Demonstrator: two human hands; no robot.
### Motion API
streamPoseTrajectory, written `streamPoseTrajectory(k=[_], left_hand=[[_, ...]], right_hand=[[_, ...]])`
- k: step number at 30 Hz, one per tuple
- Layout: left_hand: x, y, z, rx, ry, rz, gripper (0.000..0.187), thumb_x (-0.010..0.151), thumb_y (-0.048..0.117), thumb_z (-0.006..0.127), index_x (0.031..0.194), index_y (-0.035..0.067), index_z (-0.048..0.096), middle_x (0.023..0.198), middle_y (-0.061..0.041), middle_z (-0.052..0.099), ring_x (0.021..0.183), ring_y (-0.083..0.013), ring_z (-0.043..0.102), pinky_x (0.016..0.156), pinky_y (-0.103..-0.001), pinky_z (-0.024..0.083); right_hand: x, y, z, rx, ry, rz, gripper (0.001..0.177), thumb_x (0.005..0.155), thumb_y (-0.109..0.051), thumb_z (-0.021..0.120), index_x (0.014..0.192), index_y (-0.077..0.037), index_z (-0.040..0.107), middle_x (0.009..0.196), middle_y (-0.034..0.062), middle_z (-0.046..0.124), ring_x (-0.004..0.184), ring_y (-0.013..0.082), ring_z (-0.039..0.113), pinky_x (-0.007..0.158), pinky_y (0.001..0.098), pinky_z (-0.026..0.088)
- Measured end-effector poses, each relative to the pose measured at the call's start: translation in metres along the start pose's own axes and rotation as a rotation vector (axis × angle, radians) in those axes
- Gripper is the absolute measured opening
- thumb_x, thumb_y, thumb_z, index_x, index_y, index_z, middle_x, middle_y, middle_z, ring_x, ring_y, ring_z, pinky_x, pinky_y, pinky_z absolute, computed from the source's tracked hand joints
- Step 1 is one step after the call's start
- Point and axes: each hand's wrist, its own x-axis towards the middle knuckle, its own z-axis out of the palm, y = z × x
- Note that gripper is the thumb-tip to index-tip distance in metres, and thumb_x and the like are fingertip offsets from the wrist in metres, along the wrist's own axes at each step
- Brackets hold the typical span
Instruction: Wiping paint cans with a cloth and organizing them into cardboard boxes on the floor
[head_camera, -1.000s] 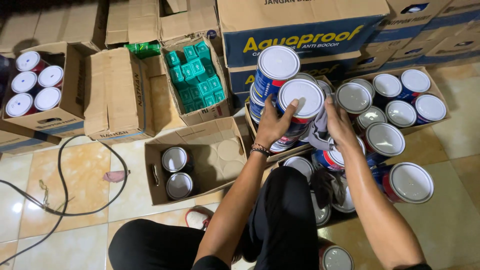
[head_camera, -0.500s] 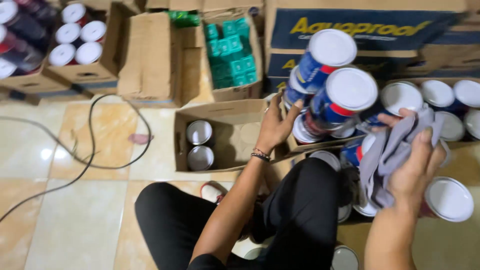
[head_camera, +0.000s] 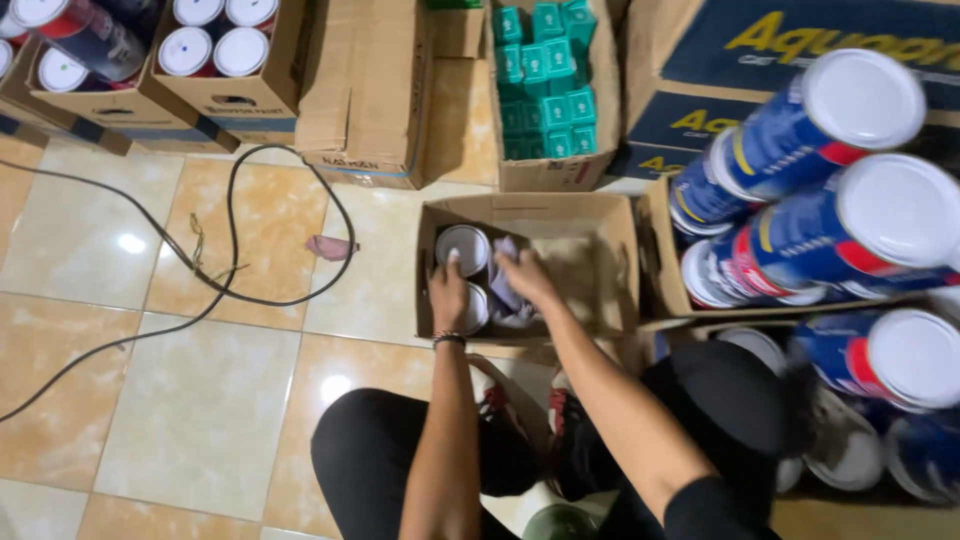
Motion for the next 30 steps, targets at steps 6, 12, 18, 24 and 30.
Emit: streamPoseTrajectory(k=[6,12,18,24,30], left_hand=[[0.079,-0.118,0.027,0.239,-0.074,-0.269,0.065,0.093,0.052,0.045,0.134,0.003,0.056,0.130,-0.029,0.064,0.129,-0.0456,0.057,0.113,-0.055,0.043],[0.055,-0.101,0.026,0.322,-0.064,-0.208,0.067,0.098,0.050,0.038,0.105,-0.011,0.067,0.109,-0.039,0.067,0.116,-0.0514,0.062,0.104,-0.057,0.045],[0.040,-0.080,0.024,0.421,-0.052,-0.175,0.069,0.101,0.051,0.036,0.106,-0.011,0.065,0.109,-0.038,0.068,0.114,-0.0502,0.064,0.102,-0.055,0.049],[0.044,-0.062,0.017,0.431,-0.149,-0.226,0.083,0.096,0.069,0.030,0.123,-0.007,0.050,0.128,-0.039,0.060,0.127,-0.0499,0.057,0.110,-0.054,0.043],[0.038,-0.052,0.010,0.381,-0.159,-0.215,0.086,0.094,0.074,0.035,0.125,-0.005,0.047,0.131,-0.039,0.058,0.129,-0.0502,0.055,0.113,-0.055,0.042]], right_hand=[[0.007,-0.021,0.092,-0.540,-0.280,0.035,0.047,0.109,-0.026,0.040,0.142,0.002,0.057,0.142,0.0259,0.062,0.134,0.0354,0.059,0.116,0.0462,0.042],[0.119,0.158,0.170,-0.889,-0.271,-0.070,0.047,0.107,-0.032,0.038,0.146,-0.010,0.053,0.151,0.0160,0.052,0.138,0.0330,0.049,0.111,0.0509,0.041],[0.182,0.279,0.218,-1.309,-0.197,-0.264,0.049,0.105,-0.038,0.037,0.150,-0.023,0.049,0.161,0.0041,0.040,0.143,0.0301,0.037,0.104,0.0566,0.041],[0.183,0.245,0.222,-0.998,0.743,-0.945,0.018,0.090,-0.021,0.055,0.100,-0.025,0.070,0.112,-0.0006,0.067,0.100,0.0312,0.068,0.062,0.0466,0.051],[0.148,0.218,0.210,-0.923,0.790,-0.840,0.023,0.090,-0.038,0.052,0.103,-0.029,0.068,0.086,-0.0093,0.064,0.066,0.0182,0.062,0.055,0.0398,0.046]])
